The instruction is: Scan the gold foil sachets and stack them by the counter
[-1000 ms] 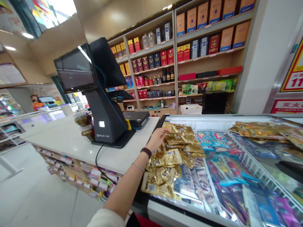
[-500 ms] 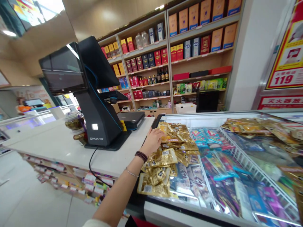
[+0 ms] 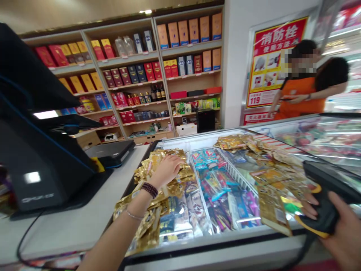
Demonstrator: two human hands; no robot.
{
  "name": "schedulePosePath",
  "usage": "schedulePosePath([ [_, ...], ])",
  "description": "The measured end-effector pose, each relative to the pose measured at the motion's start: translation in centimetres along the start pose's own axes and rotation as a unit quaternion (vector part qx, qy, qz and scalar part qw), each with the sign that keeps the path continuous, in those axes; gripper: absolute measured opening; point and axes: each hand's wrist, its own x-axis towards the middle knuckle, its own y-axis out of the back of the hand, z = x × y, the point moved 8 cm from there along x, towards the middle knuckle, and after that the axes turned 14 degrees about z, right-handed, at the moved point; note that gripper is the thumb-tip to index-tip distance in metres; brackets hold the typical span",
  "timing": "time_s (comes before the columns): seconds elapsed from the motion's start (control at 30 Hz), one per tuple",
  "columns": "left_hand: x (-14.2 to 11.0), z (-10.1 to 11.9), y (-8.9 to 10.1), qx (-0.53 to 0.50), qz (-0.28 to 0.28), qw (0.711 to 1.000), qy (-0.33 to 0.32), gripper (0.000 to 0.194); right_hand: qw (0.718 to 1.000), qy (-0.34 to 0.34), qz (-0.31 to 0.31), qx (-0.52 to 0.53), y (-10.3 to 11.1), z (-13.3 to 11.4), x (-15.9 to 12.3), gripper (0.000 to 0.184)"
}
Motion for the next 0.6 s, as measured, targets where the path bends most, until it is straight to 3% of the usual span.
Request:
schedulePosePath([
  [0.07,2.0,3.0,-1.5,-0.042,-0.004,0.998,-0.039,0.031,0.977,-0.124,0.042,0.167,0.8,1.2,0.5,0.049],
  [0.13,4.1,6.5,-3.4,-0.085,-0.011,0.994,-0.069,0.03,0.956,-0.152,0.048,0.244,0.9,1.6,0.8,0.049],
  [0.4,10.3,20.3,-13.7,-0.195,-0.055,0.978,-0.058,0.033,0.939,-0.133,0.075,0.307,1.4,2.4,1.4,0.045],
  [0.5,10.6,23.8,-17.4,-0.191,-0.06,0.979,-0.048,0.042,0.935,-0.126,0.073,0.323,1.3,2.2,1.2,0.045],
  [0.6,9.9,25.5,-20.2,-0.167,-0.069,0.983,-0.039,0.049,0.933,-0.127,0.084,0.325,1.4,2.2,1.2,0.047],
])
